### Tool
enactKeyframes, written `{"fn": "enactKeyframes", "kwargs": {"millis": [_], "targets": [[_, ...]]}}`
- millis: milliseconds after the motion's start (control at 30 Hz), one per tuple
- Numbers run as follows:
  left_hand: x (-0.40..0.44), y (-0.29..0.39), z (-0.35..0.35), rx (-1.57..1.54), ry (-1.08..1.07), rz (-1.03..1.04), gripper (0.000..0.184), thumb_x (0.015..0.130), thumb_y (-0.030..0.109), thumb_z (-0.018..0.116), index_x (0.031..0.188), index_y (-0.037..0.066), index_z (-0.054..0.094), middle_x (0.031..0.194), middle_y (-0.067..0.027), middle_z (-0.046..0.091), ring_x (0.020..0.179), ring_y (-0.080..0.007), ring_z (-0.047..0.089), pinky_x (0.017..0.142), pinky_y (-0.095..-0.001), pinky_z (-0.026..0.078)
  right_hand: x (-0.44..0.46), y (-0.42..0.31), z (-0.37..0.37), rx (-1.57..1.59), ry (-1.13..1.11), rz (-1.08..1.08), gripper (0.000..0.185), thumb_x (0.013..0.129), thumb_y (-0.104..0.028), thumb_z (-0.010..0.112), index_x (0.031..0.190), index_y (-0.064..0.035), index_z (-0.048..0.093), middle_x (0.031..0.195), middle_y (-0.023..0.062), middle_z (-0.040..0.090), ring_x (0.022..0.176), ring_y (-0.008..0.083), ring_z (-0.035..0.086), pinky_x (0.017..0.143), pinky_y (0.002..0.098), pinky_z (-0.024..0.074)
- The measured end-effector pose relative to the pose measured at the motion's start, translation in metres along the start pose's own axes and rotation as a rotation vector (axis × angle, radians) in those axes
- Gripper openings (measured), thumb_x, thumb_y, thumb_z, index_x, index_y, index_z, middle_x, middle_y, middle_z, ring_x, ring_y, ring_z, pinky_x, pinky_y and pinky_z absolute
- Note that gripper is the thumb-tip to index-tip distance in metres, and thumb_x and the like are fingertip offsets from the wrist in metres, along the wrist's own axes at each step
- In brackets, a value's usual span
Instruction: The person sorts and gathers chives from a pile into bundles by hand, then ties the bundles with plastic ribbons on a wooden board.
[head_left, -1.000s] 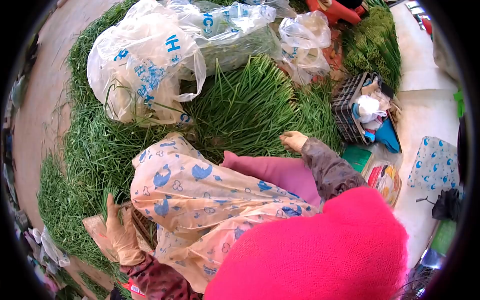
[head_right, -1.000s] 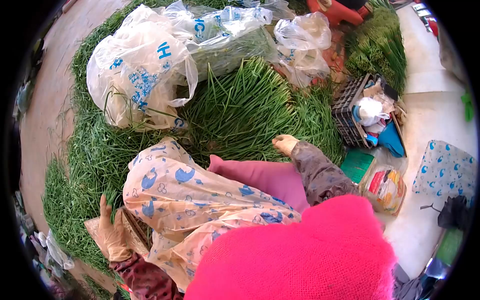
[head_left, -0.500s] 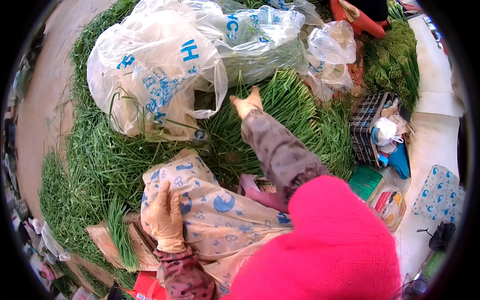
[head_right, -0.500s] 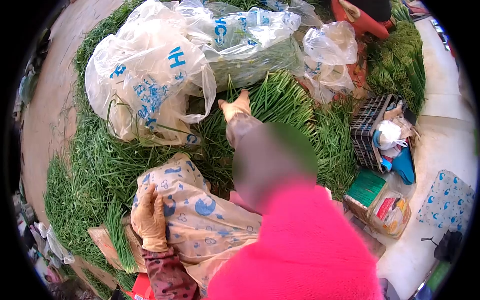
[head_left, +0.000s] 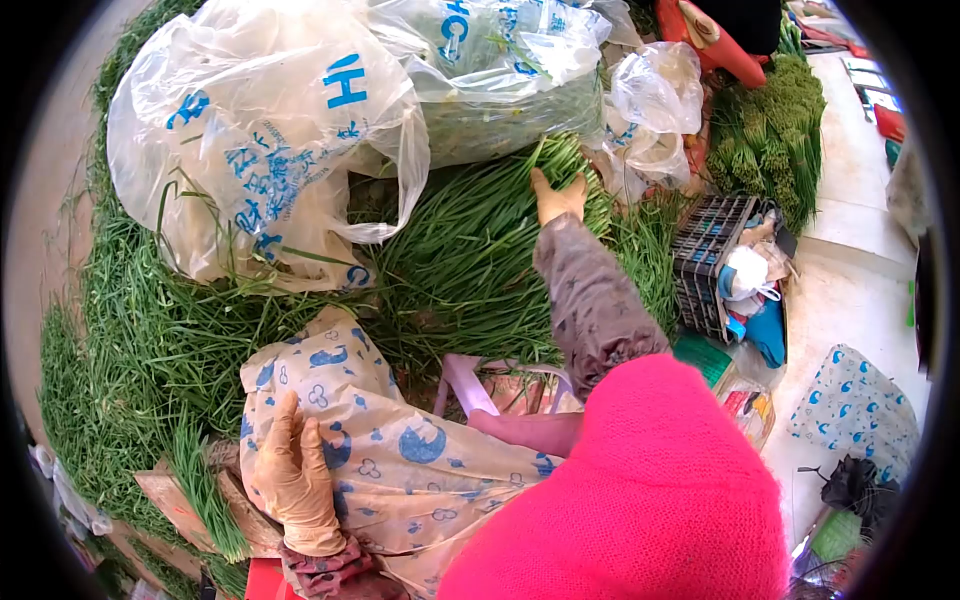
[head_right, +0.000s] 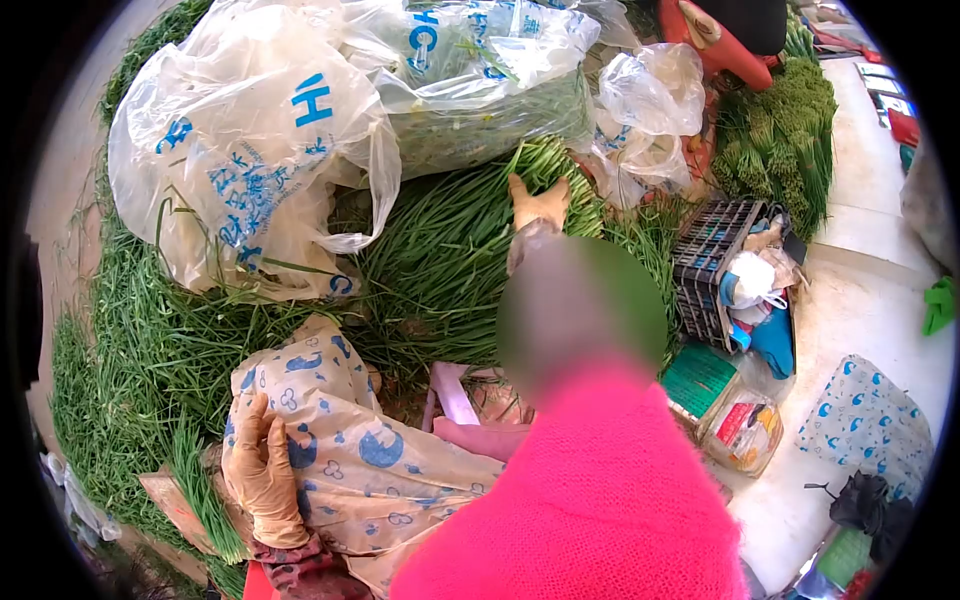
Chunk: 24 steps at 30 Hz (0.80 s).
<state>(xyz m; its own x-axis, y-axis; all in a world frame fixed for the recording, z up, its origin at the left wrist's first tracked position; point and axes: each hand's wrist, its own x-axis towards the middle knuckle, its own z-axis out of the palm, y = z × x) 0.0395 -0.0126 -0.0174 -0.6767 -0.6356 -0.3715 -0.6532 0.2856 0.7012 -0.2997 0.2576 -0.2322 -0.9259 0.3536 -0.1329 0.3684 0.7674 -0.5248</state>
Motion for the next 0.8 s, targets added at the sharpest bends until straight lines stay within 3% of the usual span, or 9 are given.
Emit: {"fn": "enactKeyframes", "kwargs": {"millis": [67,100,200,300,400,500,567,667,800], "targets": [[0.002,0.002,0.002,0.02,-0.012,-0.003,0.036,0.091,0.009,0.062,0.125,0.001,0.058,0.097,-0.0106,0.067,0.082,-0.0133,0.063,0.077,-0.0262,0.05,0.036,0.012,0.012,0.048,-0.1,-0.005,0.115,0.07,-0.054,0.075,0.14,0.0154,0.016,0.139,0.0326,0.037,0.13,0.0379,0.039,0.108,0.0338,0.0304],[0.002,0.003,0.002,0.026,-0.012,-0.008,0.036,0.091,0.009,0.062,0.125,0.001,0.058,0.097,-0.0106,0.067,0.082,-0.0133,0.063,0.077,-0.0262,0.05,0.044,0.006,0.018,0.097,-0.109,0.083,0.112,0.066,-0.048,0.081,0.137,0.0165,0.022,0.135,0.0307,0.042,0.125,0.0348,0.044,0.107,0.0336,0.0314],[0.006,0.007,0.003,0.059,-0.01,0.012,0.032,0.091,0.008,0.062,0.123,0.003,0.06,0.096,-0.007,0.067,0.086,-0.0116,0.062,0.077,-0.0236,0.05,0.097,0.038,0.06,0.252,-0.006,0.003,0.109,0.062,-0.038,0.086,0.133,0.0178,0.026,0.13,0.0267,0.048,0.119,0.0326,0.049,0.106,0.0348,0.033],[0.011,0.014,0.003,0.062,-0.022,0.022,0.033,0.09,0.006,0.062,0.123,0.0,0.059,0.094,-0.0105,0.067,0.08,-0.0129,0.063,0.073,-0.0251,0.05,0.105,0.016,0.065,0.212,0.014,0.055,0.107,0.061,-0.033,0.088,0.134,0.0158,0.027,0.127,0.0237,0.051,0.115,0.03,0.05,0.103,0.0368,0.0366],[0.012,0.014,0.003,0.095,0.002,0.012,0.032,0.089,0.005,0.062,0.121,0.0,0.06,0.091,-0.01,0.068,0.076,-0.013,0.063,0.069,-0.0249,0.051,0.084,-0.031,0.039,-0.068,-0.042,0.15,0.1,0.062,-0.041,0.084,0.139,0.0021,0.036,0.132,0.0161,0.051,0.114,0.0276,0.054,0.101,0.034,0.0388],[0.012,0.015,0.001,0.089,-0.01,0.052,0.031,0.089,0.004,0.062,0.119,-0.001,0.061,0.085,-0.0091,0.067,0.071,-0.0132,0.063,0.065,-0.0246,0.05,0.095,-0.012,0.043,0.01,-0.189,-0.069,0.084,0.063,-0.038,0.082,0.129,0.0007,0.049,0.128,0.0138,0.056,0.112,0.0259,0.055,0.098,0.0341,0.0419],[0.011,0.014,-0.001,0.055,-0.052,-0.079,0.031,0.092,0.004,0.059,0.122,0.001,0.06,0.098,-0.008,0.067,0.087,-0.0116,0.062,0.077,-0.0235,0.05,0.106,-0.007,0.045,-0.025,-0.221,-0.207,0.073,0.064,-0.034,0.082,0.123,-0.0004,0.056,0.122,0.0128,0.06,0.109,0.025,0.057,0.093,0.034,0.0445],[0.008,0.009,0.0,0.037,-0.031,-0.056,0.031,0.091,0.003,0.059,0.122,0.001,0.06,0.096,-0.0079,0.067,0.085,-0.0107,0.062,0.076,-0.023,0.05,0.109,0.001,0.047,-0.031,-0.227,-0.303,0.067,0.063,-0.029,0.082,0.119,-0.0008,0.059,0.115,0.0124,0.063,0.106,0.0252,0.059,0.092,0.0335,0.0449],[0.008,0.005,0.0,0.09,0.005,0.014,0.031,0.09,0.004,0.061,0.121,0.001,0.061,0.092,-0.0087,0.067,0.08,-0.0118,0.062,0.073,-0.0239,0.05,0.078,0.016,0.04,0.296,-0.025,-0.005,0.063,0.065,-0.017,0.082,0.12,-0.0014,0.055,0.111,0.0115,0.064,0.099,0.025,0.059,0.09,0.0326,0.0445]]}}
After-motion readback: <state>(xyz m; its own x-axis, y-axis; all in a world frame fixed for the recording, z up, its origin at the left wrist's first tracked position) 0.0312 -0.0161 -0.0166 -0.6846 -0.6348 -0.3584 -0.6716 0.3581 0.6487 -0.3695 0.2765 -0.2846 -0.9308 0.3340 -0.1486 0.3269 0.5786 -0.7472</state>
